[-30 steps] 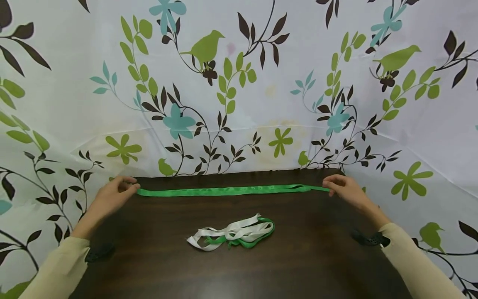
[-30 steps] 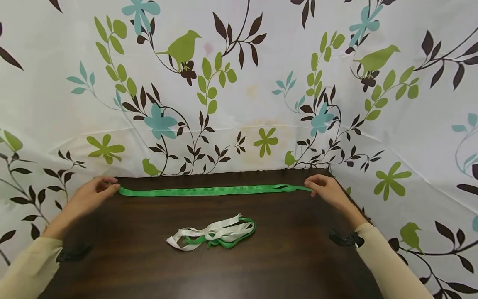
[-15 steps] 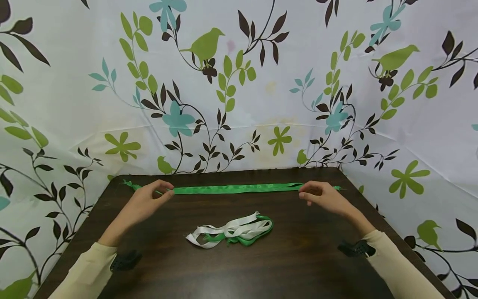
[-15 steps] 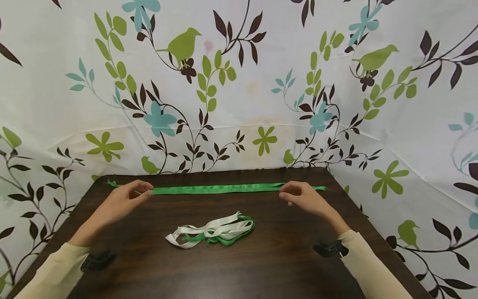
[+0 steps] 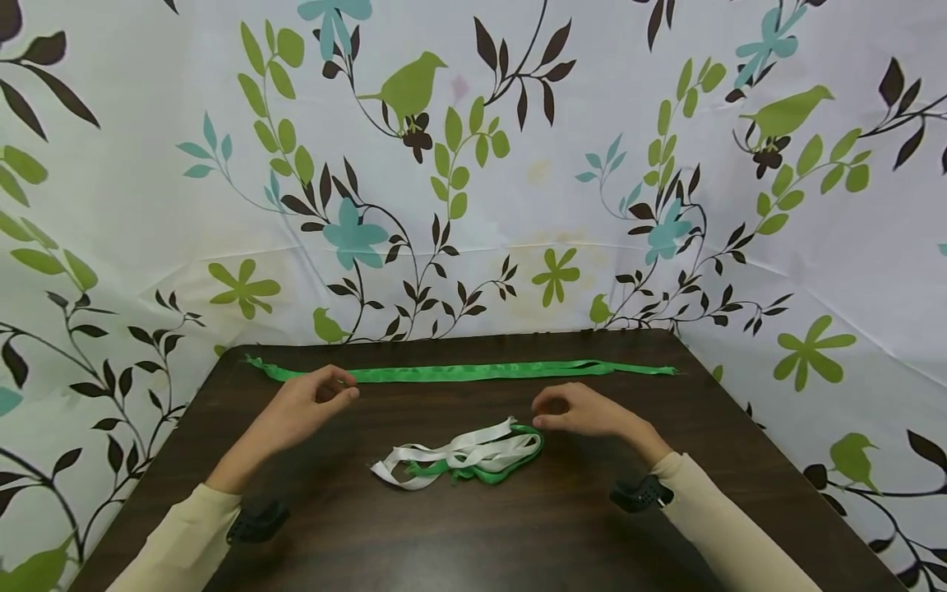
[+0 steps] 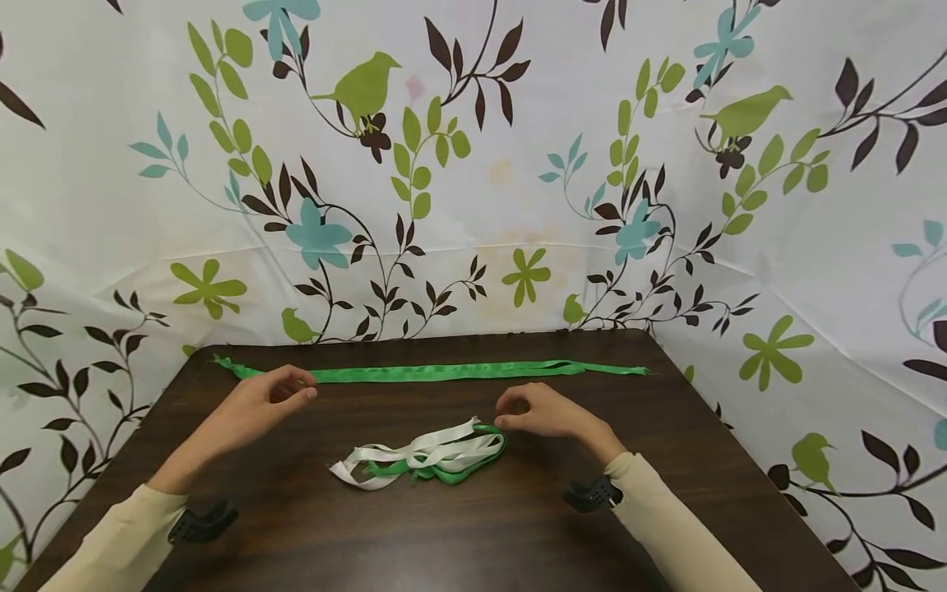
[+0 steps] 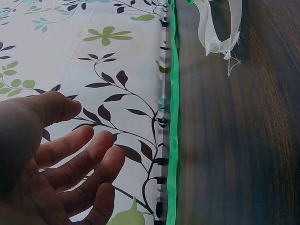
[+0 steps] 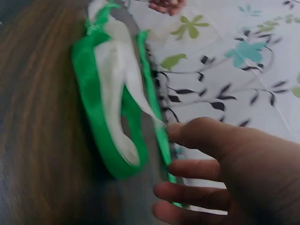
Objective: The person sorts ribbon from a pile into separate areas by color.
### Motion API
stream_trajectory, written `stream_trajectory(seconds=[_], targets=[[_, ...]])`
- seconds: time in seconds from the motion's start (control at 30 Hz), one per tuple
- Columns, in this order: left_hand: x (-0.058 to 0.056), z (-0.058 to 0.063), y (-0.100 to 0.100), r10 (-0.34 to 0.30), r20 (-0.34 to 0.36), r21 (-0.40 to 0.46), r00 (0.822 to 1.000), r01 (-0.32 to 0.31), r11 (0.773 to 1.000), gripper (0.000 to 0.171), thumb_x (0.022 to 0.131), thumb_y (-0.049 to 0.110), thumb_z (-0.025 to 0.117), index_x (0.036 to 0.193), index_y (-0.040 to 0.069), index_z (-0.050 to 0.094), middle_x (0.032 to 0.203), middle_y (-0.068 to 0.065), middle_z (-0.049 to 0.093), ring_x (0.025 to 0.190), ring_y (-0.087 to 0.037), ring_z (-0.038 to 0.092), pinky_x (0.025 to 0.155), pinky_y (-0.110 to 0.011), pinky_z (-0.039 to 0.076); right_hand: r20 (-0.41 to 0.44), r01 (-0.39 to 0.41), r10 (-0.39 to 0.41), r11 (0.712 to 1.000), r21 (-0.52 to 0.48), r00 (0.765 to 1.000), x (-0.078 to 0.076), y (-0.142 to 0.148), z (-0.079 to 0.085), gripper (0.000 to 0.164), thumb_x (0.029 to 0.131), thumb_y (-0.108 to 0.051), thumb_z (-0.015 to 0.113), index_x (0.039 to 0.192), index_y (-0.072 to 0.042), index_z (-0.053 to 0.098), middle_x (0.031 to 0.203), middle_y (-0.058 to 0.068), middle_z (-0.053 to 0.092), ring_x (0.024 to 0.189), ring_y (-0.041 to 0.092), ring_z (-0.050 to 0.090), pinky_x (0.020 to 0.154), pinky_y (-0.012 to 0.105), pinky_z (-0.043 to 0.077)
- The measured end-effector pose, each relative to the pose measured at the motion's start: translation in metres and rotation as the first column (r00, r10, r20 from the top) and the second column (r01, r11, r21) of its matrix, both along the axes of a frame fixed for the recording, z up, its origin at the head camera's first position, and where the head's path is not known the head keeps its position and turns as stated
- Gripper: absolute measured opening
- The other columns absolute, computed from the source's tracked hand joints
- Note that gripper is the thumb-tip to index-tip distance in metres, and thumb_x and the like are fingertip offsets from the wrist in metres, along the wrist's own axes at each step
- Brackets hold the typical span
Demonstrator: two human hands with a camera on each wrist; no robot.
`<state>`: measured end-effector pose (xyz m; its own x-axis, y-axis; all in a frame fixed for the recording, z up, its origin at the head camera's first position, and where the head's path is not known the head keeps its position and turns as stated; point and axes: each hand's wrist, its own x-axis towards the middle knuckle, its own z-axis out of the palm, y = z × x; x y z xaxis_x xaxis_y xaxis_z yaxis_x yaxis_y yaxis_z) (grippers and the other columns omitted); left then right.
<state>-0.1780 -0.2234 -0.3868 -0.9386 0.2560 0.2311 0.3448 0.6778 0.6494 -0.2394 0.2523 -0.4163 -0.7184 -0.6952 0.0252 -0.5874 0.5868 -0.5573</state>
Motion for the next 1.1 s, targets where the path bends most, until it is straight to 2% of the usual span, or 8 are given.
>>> stream_trajectory(seconds=[0.2, 0.37, 0.5, 0.7, 0.87, 1.1], targets=[[-0.003, -0.005, -0.004, -0.009, 0.0, -0.014, 1.0, 0.009, 1.0, 0.027, 0.102, 0.035, 0.066, 0.116, 0.012, 0.068, 0.096, 0.002, 0.069, 0.083, -0.014, 0.064, 0.07, -0.038, 0.051, 0.033, -0.012, 0.011, 0.999, 0.033, 0.999, 0.002, -0.024, -0.007, 0.037, 0.099, -0.035, 0.069, 0.123, -0.007, 0.07, 0.112, 0.0, 0.066, 0.093, 0.015, 0.061, 0.075, 0.037, 0.051], [-0.005, -0.006, -0.005, -0.013, -0.001, -0.016, 1.0, 0.013, 1.0, 0.025, 0.102, 0.034, 0.066, 0.114, 0.013, 0.069, 0.094, 0.003, 0.069, 0.082, -0.014, 0.063, 0.071, -0.037, 0.051, 0.036, -0.026, 0.025, 0.999, 0.026, 0.999, 0.001, -0.031, -0.008, 0.02, 0.099, -0.021, 0.07, 0.114, -0.008, 0.072, 0.104, -0.002, 0.068, 0.084, 0.012, 0.061, 0.071, 0.035, 0.051], [-0.005, -0.007, -0.005, -0.027, 0.004, -0.006, 1.0, 0.027, 1.0, 0.024, 0.102, 0.035, 0.066, 0.112, 0.013, 0.069, 0.094, 0.002, 0.069, 0.082, -0.014, 0.063, 0.072, -0.037, 0.051, 0.017, -0.017, 0.017, 1.0, 0.011, 1.0, -0.001, -0.033, -0.012, 0.009, 0.101, -0.016, 0.067, 0.106, -0.012, 0.073, 0.098, -0.006, 0.068, 0.08, 0.011, 0.061, 0.069, 0.034, 0.051], [-0.006, -0.008, -0.005, -0.059, 0.024, 0.001, 0.998, 0.059, 0.998, 0.026, 0.102, 0.035, 0.066, 0.113, 0.012, 0.069, 0.095, 0.002, 0.069, 0.083, -0.013, 0.063, 0.074, -0.039, 0.052, -0.002, 0.007, -0.007, 1.0, -0.023, 1.0, -0.003, -0.035, -0.015, 0.009, 0.102, -0.02, 0.066, 0.104, -0.014, 0.072, 0.096, -0.009, 0.066, 0.085, 0.01, 0.062, 0.072, 0.034, 0.052], [-0.005, -0.01, -0.002, -0.068, 0.046, 0.001, 0.997, 0.068, 0.998, 0.027, 0.101, 0.036, 0.066, 0.114, 0.013, 0.069, 0.095, 0.003, 0.069, 0.082, -0.012, 0.064, 0.073, -0.039, 0.052, 0.029, -0.007, 0.007, 1.0, -0.004, 1.0, -0.001, -0.036, -0.017, 0.02, 0.099, -0.026, 0.07, 0.111, -0.009, 0.071, 0.095, -0.006, 0.066, 0.081, 0.011, 0.061, 0.069, 0.034, 0.051], [-0.003, -0.012, -0.001, -0.083, 0.058, -0.005, 0.995, 0.083, 0.997, 0.028, 0.102, 0.036, 0.065, 0.116, 0.012, 0.068, 0.098, 0.003, 0.07, 0.085, -0.013, 0.065, 0.075, -0.04, 0.052, -0.031, 0.018, -0.018, 1.0, -0.004, 0.999, -0.001, -0.035, -0.021, 0.009, 0.102, -0.02, 0.067, 0.104, -0.016, 0.074, 0.097, -0.009, 0.068, 0.078, 0.009, 0.059, 0.069, 0.033, 0.05]])
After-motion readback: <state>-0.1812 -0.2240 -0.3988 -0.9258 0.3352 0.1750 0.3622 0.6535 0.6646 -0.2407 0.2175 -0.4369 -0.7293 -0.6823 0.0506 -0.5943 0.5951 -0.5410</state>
